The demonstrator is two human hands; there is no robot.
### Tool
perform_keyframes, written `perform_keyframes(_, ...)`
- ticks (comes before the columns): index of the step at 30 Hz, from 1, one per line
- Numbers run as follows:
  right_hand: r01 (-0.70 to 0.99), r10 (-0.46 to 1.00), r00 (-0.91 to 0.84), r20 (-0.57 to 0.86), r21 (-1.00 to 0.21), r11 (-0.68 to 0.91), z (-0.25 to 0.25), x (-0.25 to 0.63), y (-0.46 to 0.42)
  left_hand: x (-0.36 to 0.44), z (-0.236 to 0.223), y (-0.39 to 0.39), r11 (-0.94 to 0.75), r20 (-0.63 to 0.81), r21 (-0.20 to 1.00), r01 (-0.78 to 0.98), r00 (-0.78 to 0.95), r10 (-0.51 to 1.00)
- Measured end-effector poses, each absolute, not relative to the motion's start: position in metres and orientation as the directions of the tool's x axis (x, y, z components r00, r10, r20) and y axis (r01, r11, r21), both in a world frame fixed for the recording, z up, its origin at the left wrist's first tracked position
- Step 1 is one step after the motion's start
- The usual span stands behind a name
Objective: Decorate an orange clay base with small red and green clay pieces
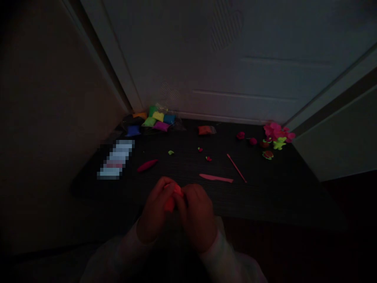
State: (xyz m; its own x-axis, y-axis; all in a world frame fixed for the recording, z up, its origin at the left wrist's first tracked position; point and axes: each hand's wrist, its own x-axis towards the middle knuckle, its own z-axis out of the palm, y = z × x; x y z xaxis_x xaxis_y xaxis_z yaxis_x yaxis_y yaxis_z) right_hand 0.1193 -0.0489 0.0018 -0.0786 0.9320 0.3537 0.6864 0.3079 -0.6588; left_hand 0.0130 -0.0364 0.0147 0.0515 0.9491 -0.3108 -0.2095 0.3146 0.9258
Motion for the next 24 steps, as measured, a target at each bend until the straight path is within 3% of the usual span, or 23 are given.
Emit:
perform_keyframes(7, 0.584, 0.952, 0.061, 0.3, -0.784, 0.21, 0.004, 0.125, -0.046, 0.007, 0.018, -0.032, 0.291, -0.284, 0.94, -0.178, 0.063, 0.957)
perform_keyframes(11, 0.505, 0.964, 0.167, 0.206, -0.858, 0.096, 0.004, 0.127, -0.047, 0.002, 0.019, -0.033, 0.181, -0.184, 0.983, 0.043, 0.067, 0.981)
perform_keyframes(14, 0.348, 0.975, 0.21, 0.076, -0.937, -0.002, 0.005, 0.124, -0.049, 0.0, 0.019, -0.034, 0.114, -0.122, 0.979, 0.167, 0.042, 0.992)
perform_keyframes(18, 0.237, 0.986, 0.154, 0.065, -0.971, 0.027, 0.009, 0.122, -0.052, -0.001, 0.02, -0.036, 0.116, -0.112, 0.977, 0.177, -0.033, 0.993)
perform_keyframes(24, 0.343, 0.998, -0.041, 0.049, -0.937, 0.06, 0.01, 0.123, -0.053, 0.0, 0.021, -0.035, 0.126, -0.12, 0.98, 0.153, -0.052, 0.991)
